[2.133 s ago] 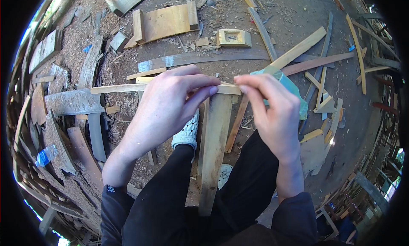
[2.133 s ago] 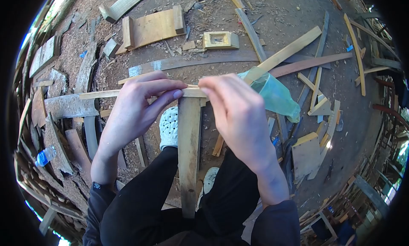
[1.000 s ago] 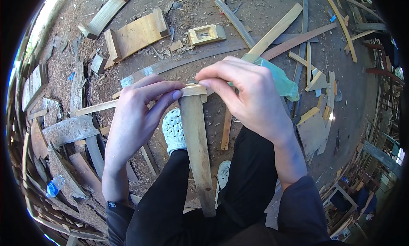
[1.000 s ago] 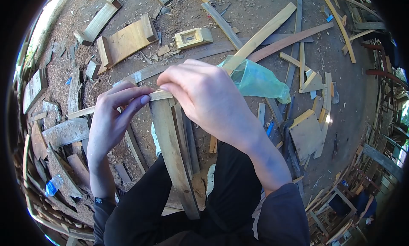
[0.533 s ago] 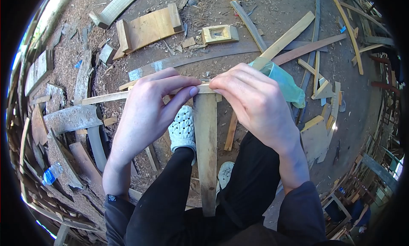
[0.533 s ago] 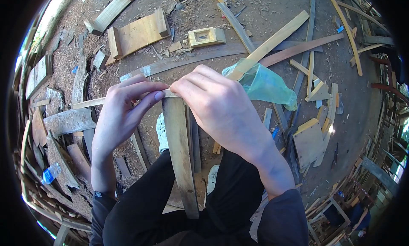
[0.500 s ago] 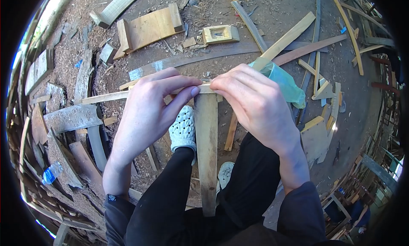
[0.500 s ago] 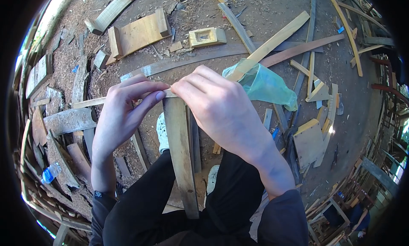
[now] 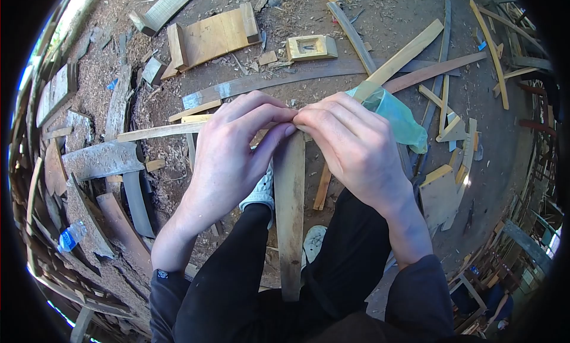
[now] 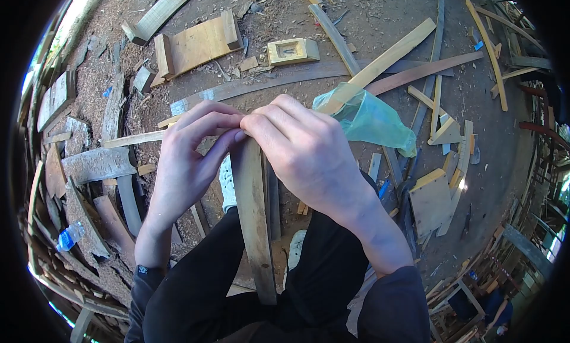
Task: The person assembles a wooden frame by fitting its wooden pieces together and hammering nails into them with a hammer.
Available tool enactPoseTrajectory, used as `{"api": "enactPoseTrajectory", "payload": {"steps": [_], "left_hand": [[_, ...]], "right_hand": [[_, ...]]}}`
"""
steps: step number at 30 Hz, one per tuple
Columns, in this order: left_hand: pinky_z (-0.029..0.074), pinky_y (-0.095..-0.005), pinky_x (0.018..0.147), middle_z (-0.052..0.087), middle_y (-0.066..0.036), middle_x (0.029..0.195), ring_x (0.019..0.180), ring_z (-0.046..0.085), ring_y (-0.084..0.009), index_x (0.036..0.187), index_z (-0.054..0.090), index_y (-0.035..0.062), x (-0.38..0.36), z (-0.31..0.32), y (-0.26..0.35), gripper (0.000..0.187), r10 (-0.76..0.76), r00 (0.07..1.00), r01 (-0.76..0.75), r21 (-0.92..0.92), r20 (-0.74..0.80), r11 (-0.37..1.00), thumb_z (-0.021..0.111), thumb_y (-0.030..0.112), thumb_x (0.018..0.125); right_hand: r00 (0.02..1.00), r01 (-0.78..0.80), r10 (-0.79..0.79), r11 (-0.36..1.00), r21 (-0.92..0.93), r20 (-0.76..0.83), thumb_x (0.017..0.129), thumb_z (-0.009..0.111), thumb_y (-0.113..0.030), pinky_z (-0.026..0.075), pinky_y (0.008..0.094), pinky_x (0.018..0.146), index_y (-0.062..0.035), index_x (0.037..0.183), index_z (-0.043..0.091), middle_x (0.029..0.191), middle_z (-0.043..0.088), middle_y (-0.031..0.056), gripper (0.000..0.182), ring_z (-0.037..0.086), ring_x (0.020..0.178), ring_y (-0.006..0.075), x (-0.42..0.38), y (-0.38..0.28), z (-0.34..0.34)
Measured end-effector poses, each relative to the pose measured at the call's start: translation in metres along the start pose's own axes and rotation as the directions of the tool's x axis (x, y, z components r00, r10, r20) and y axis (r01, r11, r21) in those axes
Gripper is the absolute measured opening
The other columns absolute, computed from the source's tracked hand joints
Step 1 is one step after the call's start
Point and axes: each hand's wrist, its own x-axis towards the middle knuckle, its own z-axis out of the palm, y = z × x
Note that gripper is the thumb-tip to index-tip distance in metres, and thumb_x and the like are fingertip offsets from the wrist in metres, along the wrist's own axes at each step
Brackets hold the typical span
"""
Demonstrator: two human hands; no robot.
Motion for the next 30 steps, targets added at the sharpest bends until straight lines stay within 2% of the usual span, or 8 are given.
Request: {"api": "enactPoseTrajectory", "payload": {"steps": [6, 9, 11, 13, 15, 18, 21, 30], "left_hand": [[0.053, -0.0367, 0.084, 0.068, -0.009, 0.101, 0.094, 0.066, -0.0259, 0.102, 0.074, -0.0006, 0.002, -0.001, -0.002, 0.014, 0.060, 0.998, -0.060, 0.025, -0.028, 0.998, 0.076, 0.004, 0.089], [0.055, -0.0391, 0.081, 0.069, -0.009, 0.101, 0.094, 0.067, -0.0281, 0.100, 0.076, 0.0021, 0.003, 0.000, -0.002, 0.013, 0.089, 0.995, -0.086, 0.070, -0.036, 0.994, 0.076, 0.010, 0.090], [0.055, -0.0392, 0.080, 0.068, -0.009, 0.099, 0.093, 0.067, -0.0278, 0.099, 0.075, 0.0020, -0.003, 0.000, 0.003, 0.012, 0.070, 0.997, -0.069, 0.048, -0.035, 0.996, 0.076, 0.010, 0.090], [0.055, -0.0393, 0.080, 0.067, -0.009, 0.098, 0.092, 0.067, -0.0275, 0.098, 0.075, 0.0018, -0.002, 0.002, 0.005, 0.012, 0.059, 0.998, -0.058, 0.028, -0.036, 0.998, 0.076, 0.010, 0.090], [0.055, -0.0396, 0.079, 0.065, -0.009, 0.093, 0.090, 0.066, -0.0271, 0.096, 0.072, 0.0017, -0.002, 0.004, 0.008, 0.010, -0.059, 0.997, 0.054, -0.115, -0.044, 0.992, 0.076, 0.009, 0.089], [0.053, -0.0398, 0.079, 0.064, -0.009, 0.090, 0.088, 0.065, -0.0273, 0.095, 0.071, 0.0026, -0.001, 0.004, 0.007, 0.010, -0.065, 0.997, 0.059, -0.130, -0.042, 0.990, 0.076, 0.009, 0.089], [0.052, -0.0395, 0.079, 0.064, -0.008, 0.089, 0.088, 0.066, -0.0273, 0.095, 0.072, 0.0037, 0.006, 0.004, 0.001, 0.011, -0.029, 0.999, 0.027, -0.041, -0.036, 0.999, 0.077, 0.010, 0.088], [0.052, -0.0392, 0.082, 0.067, -0.008, 0.092, 0.089, 0.068, -0.0277, 0.095, 0.076, 0.0042, 0.004, 0.006, -0.002, 0.010, -0.025, 0.998, 0.020, -0.090, -0.060, 0.996, 0.078, 0.009, 0.086]], "right_hand": [[1.000, -0.014, 0.014, 1.000, 0.012, -0.016, 0.083, 0.078, 0.002, 0.058, 0.0374, 0.070, 0.0005, 0.097, 0.071, 0.091, 0.073, 0.0114, 0.017, 0.072, 0.083, 0.0286, -0.002, 0.003, 0.001], [0.998, 0.054, -0.056, 0.997, -0.057, -0.030, 0.077, 0.073, -0.004, 0.058, 0.0337, 0.070, -0.0019, 0.097, 0.068, 0.090, 0.069, 0.0076, 0.021, 0.071, 0.086, 0.0234, -0.003, 0.006, 0.003], [1.000, -0.021, 0.021, 0.999, -0.033, 0.018, 0.081, 0.077, 0.001, 0.058, 0.0380, 0.071, -0.0001, 0.098, 0.070, 0.093, 0.073, 0.0116, 0.018, 0.072, 0.084, 0.0286, -0.005, -0.006, -0.004], [0.999, -0.009, 0.011, 0.998, -0.067, 0.036, 0.081, 0.076, 0.001, 0.059, 0.0382, 0.072, 0.0000, 0.099, 0.070, 0.094, 0.073, 0.0120, 0.019, 0.072, 0.085, 0.0290, -0.002, -0.012, -0.008], [0.999, 0.006, 0.000, 0.995, -0.100, 0.053, 0.081, 0.075, 0.001, 0.059, 0.0385, 0.073, 0.0001, 0.100, 0.069, 0.096, 0.072, 0.0124, 0.020, 0.073, 0.087, 0.0293, 0.001, -0.015, -0.011], [0.993, -0.003, 0.014, 0.995, -0.095, 0.114, 0.080, 0.073, 0.002, 0.059, 0.0387, 0.075, 0.0004, 0.101, 0.069, 0.097, 0.072, 0.0130, 0.021, 0.073, 0.089, 0.0300, 0.001, -0.014, -0.014], [0.996, 0.014, -0.006, 0.996, -0.086, 0.092, 0.081, 0.073, 0.002, 0.059, 0.0388, 0.076, 0.0006, 0.102, 0.068, 0.097, 0.072, 0.0130, 0.022, 0.072, 0.090, 0.0304, 0.004, -0.007, -0.011], [0.997, -0.017, 0.018, 1.000, -0.010, 0.070, 0.081, 0.075, 0.004, 0.059, 0.0386, 0.076, 0.0009, 0.101, 0.070, 0.097, 0.073, 0.0132, 0.020, 0.073, 0.090, 0.0301, 0.001, -0.003, -0.010]]}}
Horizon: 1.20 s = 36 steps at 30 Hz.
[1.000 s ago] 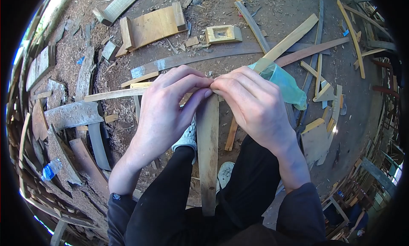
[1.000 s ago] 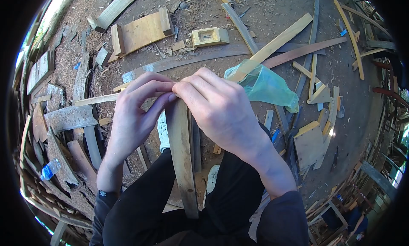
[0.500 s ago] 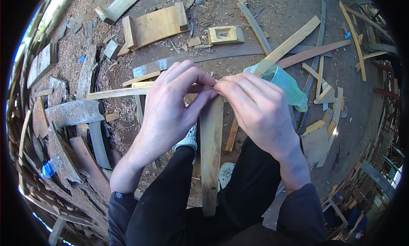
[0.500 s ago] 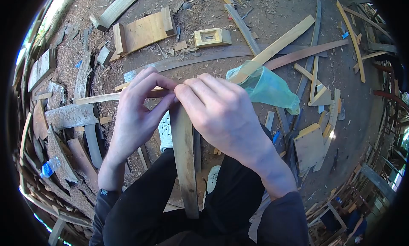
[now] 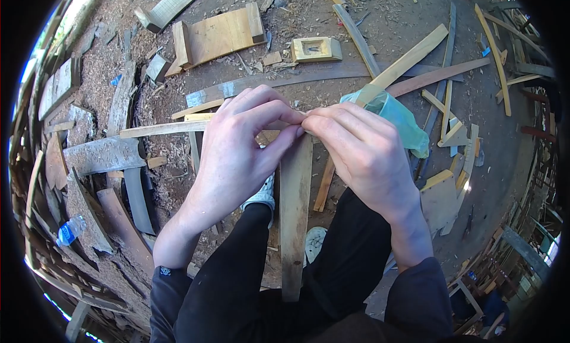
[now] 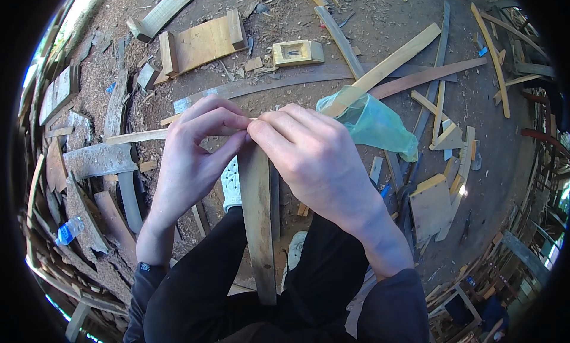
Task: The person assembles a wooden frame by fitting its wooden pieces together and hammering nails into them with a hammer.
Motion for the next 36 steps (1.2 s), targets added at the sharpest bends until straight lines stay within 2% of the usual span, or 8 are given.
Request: {"api": "enactPoseTrajectory", "payload": {"steps": [4, 6, 12, 15, 17, 22, 24, 36], "left_hand": [[0.053, -0.0396, 0.082, 0.068, -0.009, 0.093, 0.088, 0.068, -0.0285, 0.096, 0.077, 0.0035, 0.001, -0.002, 0.003, 0.011, -0.050, 0.999, 0.051, -0.056, 0.007, 0.997, 0.077, 0.008, 0.086], [0.059, -0.0316, 0.086, 0.069, -0.009, 0.102, 0.098, 0.073, -0.0194, 0.098, 0.073, -0.0045, 0.001, -0.005, 0.007, 0.009, -0.058, 0.996, 0.057, 0.019, 0.072, 0.998, 0.074, -0.001, 0.090], [0.058, -0.0338, 0.087, 0.071, -0.011, 0.101, 0.098, 0.073, -0.0235, 0.102, 0.073, -0.0020, -0.002, -0.001, 0.010, 0.016, 0.064, 0.998, -0.065, 0.094, 0.019, 0.993, 0.073, -0.005, 0.086], [0.058, -0.0328, 0.087, 0.073, -0.011, 0.103, 0.098, 0.074, -0.0218, 0.105, 0.072, -0.0016, -0.004, 0.003, 0.011, 0.018, -0.001, 1.000, 0.000, 0.038, 0.014, 0.999, 0.072, -0.004, 0.088], [0.058, -0.0321, 0.087, 0.074, -0.011, 0.103, 0.098, 0.074, -0.0211, 0.106, 0.071, -0.0016, -0.004, 0.003, 0.010, 0.017, -0.015, 1.000, 0.015, 0.024, 0.009, 1.000, 0.072, -0.004, 0.089], [0.059, -0.0304, 0.087, 0.075, -0.010, 0.104, 0.098, 0.076, -0.0194, 0.107, 0.071, -0.0011, -0.005, 0.005, 0.006, 0.015, -0.019, 1.000, 0.019, -0.015, -0.001, 1.000, 0.072, -0.003, 0.091], [0.052, -0.0383, 0.088, 0.074, -0.008, 0.097, 0.097, 0.067, -0.0261, 0.105, 0.071, 0.0047, -0.007, 0.010, 0.003, 0.015, -0.055, 0.997, 0.048, -0.132, -0.054, 0.990, 0.075, 0.004, 0.090], [0.049, -0.0389, 0.096, 0.076, -0.008, 0.098, 0.101, 0.068, -0.0261, 0.104, 0.071, 0.0039, -0.008, 0.005, 0.003, 0.017, 0.015, 0.999, -0.019, -0.083, -0.039, 0.996, 0.078, 0.009, 0.089]], "right_hand": [[1.000, 0.002, -0.001, 0.999, 0.034, -0.024, 0.081, 0.075, 0.005, 0.059, 0.0389, 0.077, 0.0014, 0.101, 0.070, 0.097, 0.074, 0.0139, 0.021, 0.074, 0.091, 0.0303, -0.003, 0.003, 0.003], [1.000, -0.014, 0.015, 0.999, 0.044, -0.024, 0.081, 0.075, 0.005, 0.060, 0.0391, 0.078, 0.0016, 0.101, 0.070, 0.097, 0.074, 0.0141, 0.020, 0.074, 0.091, 0.0304, -0.004, 0.003, 0.003], [0.999, 0.015, -0.014, 1.000, 0.021, -0.042, 0.081, 0.074, 0.006, 0.060, 0.0392, 0.078, 0.0020, 0.101, 0.070, 0.097, 0.074, 0.0145, 0.021, 0.074, 0.091, 0.0311, -0.002, 0.001, 0.003], [0.999, 0.015, -0.015, 1.000, -0.004, -0.033, 0.081, 0.074, 0.006, 0.060, 0.0392, 0.077, 0.0021, 0.102, 0.071, 0.097, 0.074, 0.0142, 0.022, 0.073, 0.091, 0.0311, -0.002, -0.001, 0.002], [0.998, 0.055, -0.057, 0.996, -0.077, -0.021, 0.078, 0.071, -0.003, 0.060, 0.0381, 0.078, 0.0008, 0.101, 0.068, 0.097, 0.071, 0.0122, 0.023, 0.072, 0.091, 0.0283, -0.004, 0.001, 0.005], [0.995, 0.012, -0.014, 1.000, -0.016, -0.100, 0.079, 0.073, -0.002, 0.059, 0.0382, 0.076, -0.0018, 0.098, 0.069, 0.094, 0.072, 0.0108, 0.019, 0.072, 0.088, 0.0274, -0.007, 0.008, 0.014], [0.992, 0.011, -0.011, 1.000, -0.002, -0.127, 0.080, 0.074, -0.002, 0.059, 0.0380, 0.075, -0.0026, 0.097, 0.069, 0.092, 0.072, 0.0100, 0.017, 0.072, 0.088, 0.0269, -0.009, 0.011, 0.017], [0.991, -0.050, 0.049, 0.999, -0.008, -0.123, 0.084, 0.077, -0.006, 0.057, 0.0363, 0.070, -0.0069, 0.094, 0.069, 0.089, 0.073, 0.0041, 0.013, 0.070, 0.084, 0.0235, -0.006, 0.006, 0.013]]}}
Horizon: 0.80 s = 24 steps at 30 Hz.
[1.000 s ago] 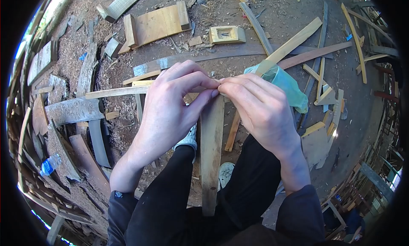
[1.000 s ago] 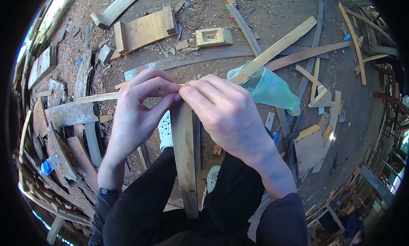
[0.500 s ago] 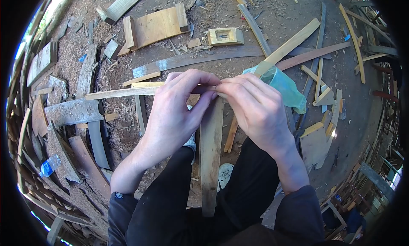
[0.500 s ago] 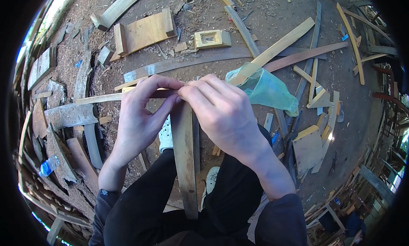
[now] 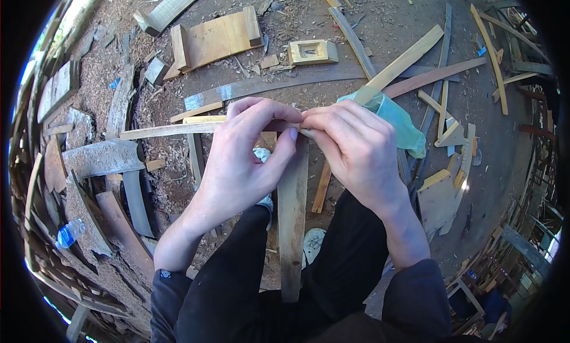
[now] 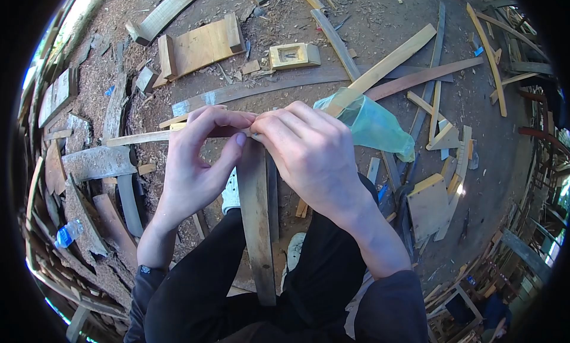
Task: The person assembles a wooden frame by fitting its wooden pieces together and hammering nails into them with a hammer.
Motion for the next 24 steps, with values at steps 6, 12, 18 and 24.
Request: {"api": "enactPoseTrajectory", "payload": {"steps": [6, 12, 18, 24], "left_hand": [[0.051, -0.0380, 0.092, 0.074, -0.008, 0.095, 0.100, 0.068, -0.0240, 0.102, 0.071, 0.0028, 0.001, 0.004, 0.003, 0.017, -0.090, 0.995, 0.087, -0.067, -0.032, 0.994, 0.079, 0.014, 0.092], [0.048, -0.0357, 0.096, 0.075, -0.005, 0.094, 0.096, 0.068, -0.0211, 0.098, 0.073, 0.0046, 0.001, 0.006, 0.001, 0.010, -0.154, 0.987, 0.145, -0.137, -0.053, 0.980, 0.078, 0.011, 0.092], [0.045, -0.0363, 0.100, 0.077, -0.002, 0.095, 0.092, 0.070, -0.0197, 0.098, 0.076, 0.0075, 0.000, 0.005, -0.010, 0.010, 0.141, 0.987, -0.135, 0.078, -0.076, 0.988, 0.080, 0.012, 0.090], [0.047, -0.0354, 0.096, 0.077, -0.002, 0.098, 0.092, 0.072, -0.0201, 0.097, 0.075, 0.0075, 0.001, 0.003, -0.005, 0.010, 0.175, 0.983, -0.165, 0.145, -0.063, 0.976, 0.079, 0.011, 0.089]], "right_hand": [[0.998, -0.038, 0.041, 0.998, -0.050, 0.056, 0.079, 0.079, 0.001, 0.057, 0.0377, 0.072, -0.0026, 0.095, 0.071, 0.092, 0.075, 0.0083, 0.018, 0.073, 0.084, 0.0269, 0.006, -0.009, -0.004], [0.995, -0.098, 0.098, 0.995, 0.020, 0.034, 0.081, 0.081, 0.000, 0.056, 0.0372, 0.072, -0.0020, 0.094, 0.071, 0.093, 0.076, 0.0087, 0.017, 0.073, 0.084, 0.0271, 0.001, -0.004, 0.003], [0.990, -0.064, 0.072, 0.995, 0.071, -0.121, 0.081, 0.082, -0.006, 0.055, 0.0371, 0.070, -0.0060, 0.090, 0.069, 0.088, 0.073, 0.0055, 0.015, 0.071, 0.081, 0.0245, -0.009, 0.002, 0.018], [0.989, -0.041, 0.052, 0.995, 0.087, -0.136, 0.082, 0.081, -0.005, 0.057, 0.0365, 0.070, -0.0050, 0.092, 0.069, 0.090, 0.074, 0.0066, 0.016, 0.072, 0.082, 0.0254, -0.013, 0.007, 0.021]]}}
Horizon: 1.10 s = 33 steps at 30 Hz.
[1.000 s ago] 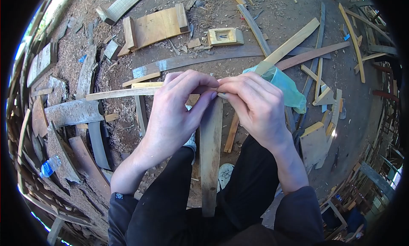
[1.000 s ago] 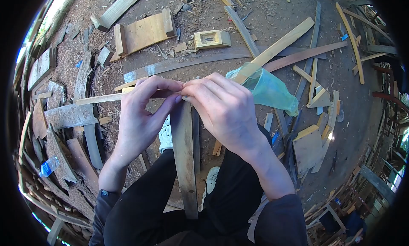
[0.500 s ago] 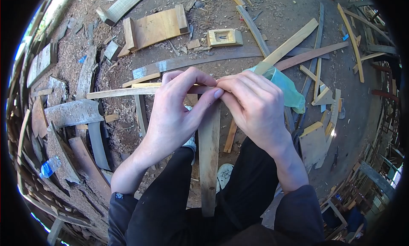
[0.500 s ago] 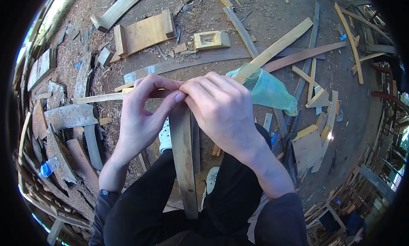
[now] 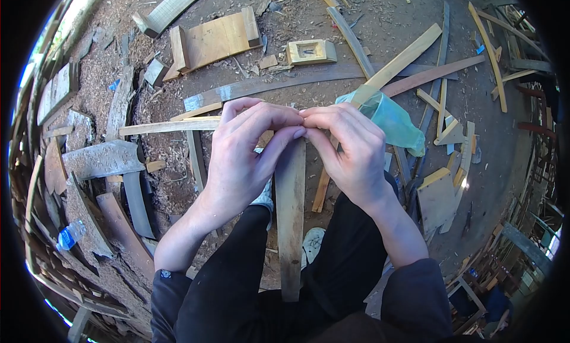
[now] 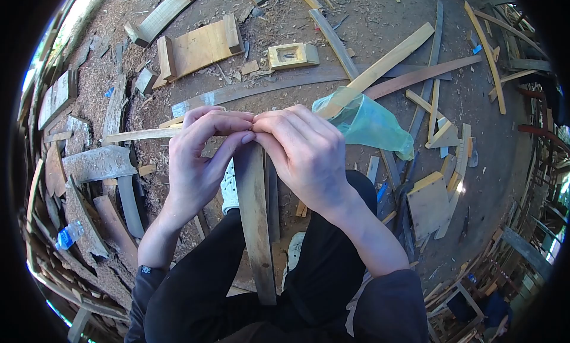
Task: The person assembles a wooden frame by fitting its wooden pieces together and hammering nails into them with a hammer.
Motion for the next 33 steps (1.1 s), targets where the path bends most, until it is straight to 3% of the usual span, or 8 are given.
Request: {"api": "enactPoseTrajectory", "payload": {"steps": [6, 12, 15, 18, 20, 25, 26, 33], "left_hand": [[0.049, -0.0319, 0.092, 0.079, -0.005, 0.108, 0.099, 0.071, -0.0190, 0.100, 0.076, 0.0055, -0.004, 0.004, 0.006, 0.013, -0.029, 0.999, 0.029, -0.005, 0.015, 1.000, 0.078, 0.002, 0.087], [0.048, -0.0312, 0.082, 0.078, -0.004, 0.102, 0.093, 0.073, -0.0195, 0.101, 0.074, 0.0066, -0.007, 0.009, -0.001, 0.012, 0.042, 0.998, -0.038, 0.070, -0.051, 0.997, 0.077, 0.006, 0.089], [0.048, -0.0314, 0.081, 0.078, -0.005, 0.102, 0.093, 0.073, -0.0197, 0.101, 0.074, 0.0065, -0.003, 0.006, -0.003, 0.013, 0.055, 0.998, -0.055, 0.081, -0.006, 0.995, 0.078, 0.005, 0.089], [0.053, -0.0321, 0.085, 0.079, -0.007, 0.109, 0.097, 0.072, -0.0196, 0.103, 0.075, 0.0039, -0.003, 0.003, -0.002, 0.018, 0.046, 0.998, -0.049, 0.083, 0.033, 0.995, 0.078, -0.002, 0.086], [0.053, -0.0323, 0.086, 0.079, -0.007, 0.109, 0.098, 0.072, -0.0201, 0.103, 0.075, 0.0038, -0.003, 0.003, -0.003, 0.019, 0.069, 0.997, -0.072, 0.074, 0.041, 0.995, 0.078, -0.003, 0.086], [0.054, -0.0326, 0.087, 0.079, -0.009, 0.108, 0.099, 0.073, -0.0214, 0.102, 0.074, 0.0035, -0.002, 0.005, -0.004, 0.019, 0.080, 0.995, -0.084, 0.086, 0.052, 0.993, 0.078, -0.004, 0.085], [0.051, -0.0320, 0.083, 0.078, -0.008, 0.106, 0.096, 0.074, -0.0204, 0.102, 0.074, 0.0050, -0.002, 0.007, -0.007, 0.019, 0.098, 0.995, -0.101, 0.087, 0.032, 0.991, 0.079, 0.000, 0.085], [0.050, -0.0310, 0.078, 0.078, -0.007, 0.104, 0.093, 0.074, -0.0194, 0.102, 0.075, 0.0055, 0.001, 0.009, -0.009, 0.017, 0.134, 0.991, -0.135, 0.089, 0.018, 0.987, 0.080, 0.003, 0.086]], "right_hand": [[0.999, 0.014, -0.007, 0.992, 0.123, -0.053, 0.083, 0.082, -0.002, 0.059, 0.0358, 0.073, -0.0017, 0.097, 0.071, 0.094, 0.075, 0.0095, 0.017, 0.073, 0.086, 0.0262, -0.006, 0.011, 0.001], [0.999, 0.044, -0.049, 0.974, 0.224, 0.015, 0.083, 0.084, -0.007, 0.060, 0.0358, 0.079, 0.0006, 0.105, 0.075, 0.100, 0.077, 0.0109, 0.026, 0.074, 0.091, 0.0261, -0.006, 0.024, -0.003], [0.996, 0.031, -0.050, 0.969, 0.246, 0.075, 0.083, 0.084, -0.009, 0.060, 0.0363, 0.082, 0.0006, 0.109, 0.075, 0.105, 0.078, 0.0111, 0.028, 0.074, 0.095, 0.0260, -0.007, 0.024, -0.005], [0.996, -0.005, -0.016, 0.972, 0.235, 0.087, 0.084, 0.084, -0.010, 0.061, 0.0367, 0.084, -0.0002, 0.110, 0.076, 0.107, 0.077, 0.0109, 0.028, 0.073, 0.098, 0.0255, -0.008, 0.021, -0.006], [0.992, -0.112, 0.091, 0.955, 0.274, 0.090, 0.085, 0.084, -0.010, 0.060, 0.0365, 0.083, -0.0005, 0.109, 0.075, 0.106, 0.077, 0.0112, 0.028, 0.073, 0.097, 0.0254, -0.009, 0.018, -0.006], [0.978, -0.210, 0.204, 0.923, 0.322, 0.053, 0.085, 0.085, -0.010, 0.059, 0.0356, 0.081, -0.0006, 0.107, 0.075, 0.104, 0.077, 0.0111, 0.026, 0.073, 0.096, 0.0254, -0.016, 0.015, -0.002], [0.968, -0.249, 0.246, 0.906, 0.343, 0.054, 0.085, 0.085, -0.010, 0.059, 0.0354, 0.080, -0.0005, 0.107, 0.075, 0.103, 0.077, 0.0112, 0.026, 0.073, 0.095, 0.0254, -0.016, 0.014, -0.001], [0.970, -0.233, 0.243, 0.918, 0.320, 0.012, 0.085, 0.084, -0.009, 0.059, 0.0356, 0.078, -0.0006, 0.105, 0.074, 0.102, 0.076, 0.0111, 0.024, 0.073, 0.093, 0.0256, -0.017, 0.012, 0.001]]}}
